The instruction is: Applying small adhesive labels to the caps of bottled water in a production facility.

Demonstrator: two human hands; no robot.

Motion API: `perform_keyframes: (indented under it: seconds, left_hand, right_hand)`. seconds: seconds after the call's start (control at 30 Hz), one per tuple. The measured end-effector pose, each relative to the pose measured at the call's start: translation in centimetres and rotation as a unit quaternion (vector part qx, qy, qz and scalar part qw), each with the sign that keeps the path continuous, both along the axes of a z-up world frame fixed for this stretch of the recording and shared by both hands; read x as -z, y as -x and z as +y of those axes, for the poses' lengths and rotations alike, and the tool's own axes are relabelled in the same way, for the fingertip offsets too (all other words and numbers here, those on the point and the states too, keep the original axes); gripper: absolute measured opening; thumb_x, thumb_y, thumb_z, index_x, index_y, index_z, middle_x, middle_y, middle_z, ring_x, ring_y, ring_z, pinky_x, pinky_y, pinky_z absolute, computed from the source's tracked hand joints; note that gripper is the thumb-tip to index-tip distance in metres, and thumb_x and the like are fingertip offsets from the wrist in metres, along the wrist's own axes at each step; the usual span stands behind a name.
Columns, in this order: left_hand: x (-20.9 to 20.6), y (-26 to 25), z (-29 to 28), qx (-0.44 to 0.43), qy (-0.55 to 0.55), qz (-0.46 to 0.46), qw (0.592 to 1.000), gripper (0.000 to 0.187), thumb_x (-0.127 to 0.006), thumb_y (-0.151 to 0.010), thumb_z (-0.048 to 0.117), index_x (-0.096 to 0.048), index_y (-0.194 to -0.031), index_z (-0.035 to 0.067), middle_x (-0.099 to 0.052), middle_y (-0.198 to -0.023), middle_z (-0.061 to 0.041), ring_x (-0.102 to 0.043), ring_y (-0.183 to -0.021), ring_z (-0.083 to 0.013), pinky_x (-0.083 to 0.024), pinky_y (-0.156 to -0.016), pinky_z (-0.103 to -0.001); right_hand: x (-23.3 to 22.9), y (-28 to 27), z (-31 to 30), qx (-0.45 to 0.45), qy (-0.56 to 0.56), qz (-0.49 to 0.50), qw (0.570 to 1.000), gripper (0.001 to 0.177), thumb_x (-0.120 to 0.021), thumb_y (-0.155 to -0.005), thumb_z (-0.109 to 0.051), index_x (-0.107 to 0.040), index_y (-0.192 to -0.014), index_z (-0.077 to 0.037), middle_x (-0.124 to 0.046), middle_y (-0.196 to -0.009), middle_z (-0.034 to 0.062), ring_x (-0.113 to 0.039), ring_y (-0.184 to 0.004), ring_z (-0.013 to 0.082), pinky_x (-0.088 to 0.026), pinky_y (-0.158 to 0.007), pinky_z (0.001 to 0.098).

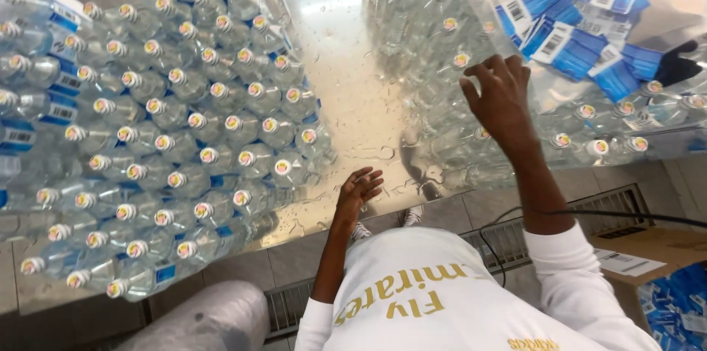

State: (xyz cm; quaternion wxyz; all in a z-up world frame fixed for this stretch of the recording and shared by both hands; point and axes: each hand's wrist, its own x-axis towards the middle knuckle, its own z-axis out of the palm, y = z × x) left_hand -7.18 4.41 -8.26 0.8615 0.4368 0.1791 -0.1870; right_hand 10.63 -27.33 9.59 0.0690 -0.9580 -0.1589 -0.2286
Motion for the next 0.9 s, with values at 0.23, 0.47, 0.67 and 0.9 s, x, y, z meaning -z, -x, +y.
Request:
perform_keyframes:
  seconds: [0.23,0.47,0.67,0.9]
  left_hand:
    - [-3.6,-1.7,-4.2,0.097,-0.061,0.004,0.993,0.045,-0.069,-0.101,0.030,-0.065,-0.137,0.003,-0.075,-0.141,-0.022,-0.075,-0.127,-0.0349,-0.064,-0.102,-0.040]
    - [-5.9,1.8,-2.2,0.050,-0.079,-0.011,0.996,0.056,-0.072,-0.096,0.044,-0.067,-0.137,0.006,-0.075,-0.143,-0.019,-0.076,-0.128,-0.0320,-0.062,-0.105,-0.041]
    - [-5.4,7.3,1.9,-0.083,-0.092,0.045,0.991,0.051,-0.068,-0.100,0.037,-0.069,-0.140,0.006,-0.079,-0.135,-0.020,-0.078,-0.121,-0.0314,-0.063,-0.105,-0.042]
    - [-22.6,8.0,-1.2,-0.071,0.166,-0.216,0.960,0.031,-0.065,-0.112,0.022,-0.066,-0.135,0.000,-0.076,-0.077,-0.017,-0.079,-0.079,-0.0309,-0.064,-0.094,-0.048]
  right_hand:
    - [-2.7,-12.6,4.9,-0.107,-0.033,0.090,0.990,0.036,-0.066,-0.118,-0.033,-0.068,-0.142,-0.006,-0.074,-0.128,0.0197,-0.055,-0.125,0.0425,-0.032,-0.108,0.0570]
    - [8.2,-29.3,10.1,-0.081,0.151,0.139,0.975,0.051,-0.053,-0.114,-0.052,-0.064,-0.135,-0.008,-0.072,-0.110,0.0223,-0.056,-0.122,0.0421,-0.022,-0.116,0.0569]
    - [5.1,-22.1,11.3,-0.133,0.059,0.171,0.974,0.013,-0.069,-0.103,-0.020,-0.066,-0.100,-0.009,-0.053,-0.060,-0.0007,-0.057,-0.066,0.0225,-0.036,-0.110,0.0560]
    - [1.6,-9.5,10.5,-0.167,0.131,0.227,0.950,0.022,-0.069,-0.108,-0.037,-0.070,-0.104,-0.015,-0.055,-0.058,0.0020,-0.061,-0.072,0.0236,-0.038,-0.108,0.0474]
